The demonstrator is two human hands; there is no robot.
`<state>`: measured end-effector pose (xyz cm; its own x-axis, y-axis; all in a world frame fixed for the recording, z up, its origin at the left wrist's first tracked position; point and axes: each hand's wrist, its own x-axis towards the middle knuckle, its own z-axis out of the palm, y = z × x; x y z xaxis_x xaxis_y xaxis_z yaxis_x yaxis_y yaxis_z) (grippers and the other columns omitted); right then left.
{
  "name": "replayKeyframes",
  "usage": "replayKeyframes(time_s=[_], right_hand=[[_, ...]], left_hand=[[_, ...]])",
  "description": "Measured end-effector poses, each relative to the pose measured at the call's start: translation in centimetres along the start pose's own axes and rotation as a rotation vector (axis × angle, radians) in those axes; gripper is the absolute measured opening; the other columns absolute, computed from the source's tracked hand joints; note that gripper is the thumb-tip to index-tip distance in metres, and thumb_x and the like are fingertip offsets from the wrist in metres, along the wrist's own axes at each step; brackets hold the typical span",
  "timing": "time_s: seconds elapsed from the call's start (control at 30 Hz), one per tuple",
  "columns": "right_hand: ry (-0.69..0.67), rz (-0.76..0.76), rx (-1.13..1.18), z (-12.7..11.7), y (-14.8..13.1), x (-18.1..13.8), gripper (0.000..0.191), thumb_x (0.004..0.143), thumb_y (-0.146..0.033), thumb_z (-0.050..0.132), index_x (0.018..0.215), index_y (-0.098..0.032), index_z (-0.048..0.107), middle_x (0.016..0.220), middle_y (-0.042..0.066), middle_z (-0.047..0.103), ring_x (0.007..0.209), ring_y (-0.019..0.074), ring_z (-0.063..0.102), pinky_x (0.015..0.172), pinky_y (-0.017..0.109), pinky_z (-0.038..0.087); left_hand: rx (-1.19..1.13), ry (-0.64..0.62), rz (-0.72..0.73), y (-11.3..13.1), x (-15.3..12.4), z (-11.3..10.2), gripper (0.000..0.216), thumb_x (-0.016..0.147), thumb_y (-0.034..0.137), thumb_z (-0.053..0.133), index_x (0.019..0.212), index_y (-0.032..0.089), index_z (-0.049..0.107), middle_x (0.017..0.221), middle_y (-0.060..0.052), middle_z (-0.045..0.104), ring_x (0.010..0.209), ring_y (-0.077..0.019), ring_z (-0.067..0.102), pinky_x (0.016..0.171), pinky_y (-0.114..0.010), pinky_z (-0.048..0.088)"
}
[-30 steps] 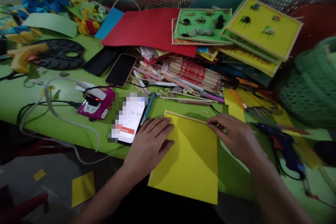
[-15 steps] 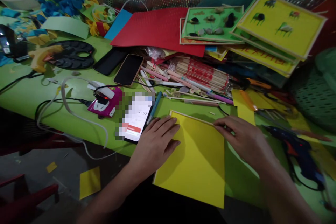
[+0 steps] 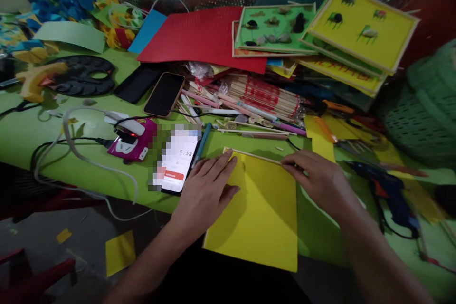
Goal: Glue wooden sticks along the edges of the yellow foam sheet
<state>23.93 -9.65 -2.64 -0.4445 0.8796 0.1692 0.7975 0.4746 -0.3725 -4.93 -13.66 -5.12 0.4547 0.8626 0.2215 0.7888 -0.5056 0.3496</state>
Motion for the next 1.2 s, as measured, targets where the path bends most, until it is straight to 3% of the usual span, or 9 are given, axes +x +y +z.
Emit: replayKeyframes(time_s=[0.2,0.7,0.83,1.03,1.2], right_hand=[[-0.011,0.027,-0.004,-0.2,-0.4,0.1,0.014,0.098,-0.019,0.054,0.093,-0.023,0.067,0.089,0.006,0.072,0.082,0.0205,0.069,0.072,0.032,0.052],[-0.03,0.042,0.004,0.3,0.3,0.0,0.016,0.098,-0.019,0.054,0.093,-0.022,0.069,0.089,0.006,0.072,0.082,0.0209,0.069,0.072,0.033,0.052],[0.013,0.083,0.008,-0.8,0.6,-0.1,0.015,0.098,-0.02,0.056,0.094,-0.022,0.07,0.09,0.007,0.072,0.084,0.0213,0.069,0.074,0.033,0.052],[0.129,0.178,-0.021,-3.4,0.6,-2.0,0.016,0.1,-0.026,0.056,0.1,-0.022,0.072,0.097,0.007,0.074,0.091,0.0221,0.07,0.082,0.035,0.053],[0.149,0.165,-0.045,-1.9,0.2,-4.5,0.022,0.1,-0.026,0.054,0.11,-0.023,0.074,0.103,0.009,0.075,0.098,0.0237,0.07,0.087,0.039,0.055]], left_hand=[[0.073,-0.042,-0.006,0.1,1.0,0.1,0.051,0.1,0.034,0.059,0.148,0.015,0.051,0.158,-0.009,0.05,0.124,-0.0314,0.061,0.099,-0.049,0.047],[0.091,-0.014,0.011,-0.3,1.1,0.5,0.054,0.101,0.036,0.056,0.151,0.017,0.048,0.155,-0.008,0.054,0.123,-0.0332,0.059,0.097,-0.05,0.047],[0.081,-0.002,0.017,-0.4,1.1,0.7,0.056,0.101,0.037,0.055,0.153,0.019,0.046,0.154,-0.009,0.055,0.123,-0.0339,0.059,0.098,-0.051,0.046],[0.097,0.002,0.025,-0.5,1.2,0.9,0.055,0.102,0.039,0.053,0.151,0.015,0.048,0.154,-0.009,0.055,0.121,-0.0354,0.059,0.097,-0.052,0.046],[0.092,-0.001,0.021,-0.5,1.1,0.9,0.058,0.103,0.041,0.051,0.155,0.019,0.043,0.153,-0.01,0.056,0.121,-0.0355,0.059,0.096,-0.052,0.046]])
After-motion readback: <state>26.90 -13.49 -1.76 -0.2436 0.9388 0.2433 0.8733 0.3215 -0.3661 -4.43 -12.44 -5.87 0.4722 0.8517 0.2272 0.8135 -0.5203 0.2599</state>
